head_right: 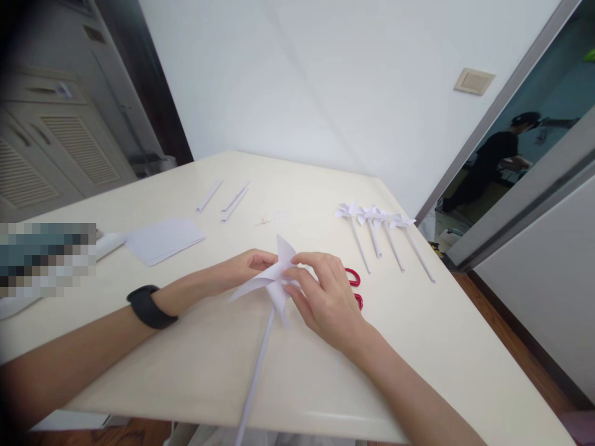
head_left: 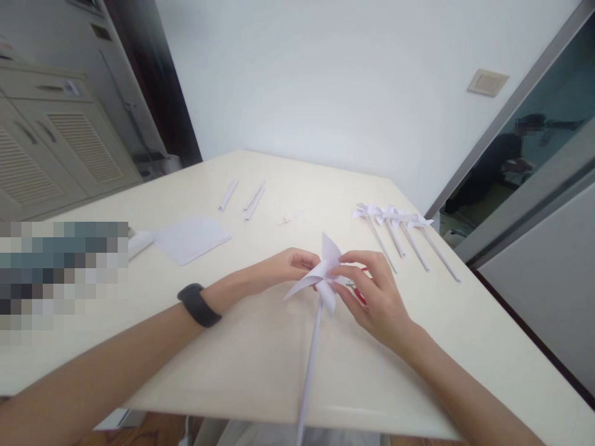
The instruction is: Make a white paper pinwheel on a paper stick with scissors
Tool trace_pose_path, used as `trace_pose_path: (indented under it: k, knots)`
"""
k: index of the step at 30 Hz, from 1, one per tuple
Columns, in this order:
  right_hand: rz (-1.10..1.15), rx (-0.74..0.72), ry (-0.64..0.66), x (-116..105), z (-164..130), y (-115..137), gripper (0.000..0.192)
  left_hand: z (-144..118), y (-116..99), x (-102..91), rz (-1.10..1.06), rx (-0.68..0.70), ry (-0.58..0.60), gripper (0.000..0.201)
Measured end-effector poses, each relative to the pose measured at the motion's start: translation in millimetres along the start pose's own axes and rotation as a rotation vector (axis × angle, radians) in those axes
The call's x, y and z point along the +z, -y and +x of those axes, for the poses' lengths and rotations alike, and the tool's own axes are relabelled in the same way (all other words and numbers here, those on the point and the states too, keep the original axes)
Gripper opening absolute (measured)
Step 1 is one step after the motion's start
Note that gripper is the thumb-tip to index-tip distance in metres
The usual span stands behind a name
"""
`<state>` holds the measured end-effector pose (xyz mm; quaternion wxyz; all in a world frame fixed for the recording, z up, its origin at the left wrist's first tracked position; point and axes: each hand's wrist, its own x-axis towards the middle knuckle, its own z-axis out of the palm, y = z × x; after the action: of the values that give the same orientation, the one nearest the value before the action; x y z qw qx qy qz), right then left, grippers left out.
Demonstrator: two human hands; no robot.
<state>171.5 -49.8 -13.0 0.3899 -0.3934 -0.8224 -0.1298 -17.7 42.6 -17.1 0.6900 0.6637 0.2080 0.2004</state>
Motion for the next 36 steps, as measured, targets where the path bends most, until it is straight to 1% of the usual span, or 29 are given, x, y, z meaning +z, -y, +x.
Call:
trace_pose_path:
  k: [2, 3, 4, 5, 7, 8, 9, 11, 13, 14, 16, 19, 22, 27, 29, 33, 36]
  knots:
    - [0.061, 0.09, -0.044, -1, 1, 0, 0.025, 0, -3, -2.1, -0.016, 0.022, -0.047, 0.009]
    - [0.113, 0.164, -0.056, -2, 1, 0, 0.025, 0, -4, -3.5, -0.027, 0.042, -0.083, 0.01]
    - [0.2, 0.272, -0.043, -2, 2, 0, 0.023, 1, -5, -5.0, -0.039, 0.067, -0.125, 0.011]
    - [0.314, 0.401, -0.001, -3, 3, 0, 0.022, 1, -6, -6.7, -0.053, 0.098, -0.169, 0.012]
    - [0.565, 0.637, 0.157, -4, 5, 0, 0.023, 1, -5, -10.1, -0.083, 0.167, -0.256, 0.013]
    - [0.678, 0.71, 0.257, -4, 6, 0, 0.026, 2, -4, -11.8, -0.1, 0.201, -0.296, 0.012]
    - [0.769, 0.743, 0.358, -3, 6, 0, 0.028, 2, -3, -13.5, -0.116, 0.233, -0.335, 0.011]
    - [0.886, 0.722, 0.538, -2, 5, 0, 0.029, 3, 1, -16.8, -0.147, 0.288, -0.411, 0.009]
    - [0.978, 0.707, 0.675, 1, 3, -1, 0.025, 5, 3, -20.3, -0.175, 0.332, -0.479, 0.008]
    - [1.012, 0.705, 0.718, 2, 2, -2, 0.023, 5, 4, -22.3, -0.189, 0.351, -0.508, 0.008]
    - [1.065, 0.714, 0.761, 5, -1, -3, 0.021, 7, 5, -27.0, -0.215, 0.385, -0.559, 0.01]
    - [1.131, 0.737, 0.794, 8, -3, -4, 0.021, 8, 6, -34.7, -0.248, 0.415, -0.612, 0.015]
    - [1.186, 0.754, 0.819, 10, -3, -5, 0.019, 9, 8, -41.1, -0.283, 0.411, -0.643, 0.017]
    - [1.186, 0.807, 0.79, 10, -3, -6, 0.018, 10, 9, -43.6, -0.323, 0.389, -0.673, 0.017]
    - [1.182, 0.833, 0.766, 11, -4, -7, 0.02, 10, 10, -41.7, -0.319, 0.349, -0.66, 0.018]
    - [1.187, 0.881, 0.726, 13, -4, -9, 0.021, 10, 13, -35.9, -0.292, 0.216, -0.607, 0.022]
    - [1.186, 0.903, 0.711, 14, -4, -10, 0.02, 10, 17, -33.2, -0.282, 0.148, -0.583, 0.029]
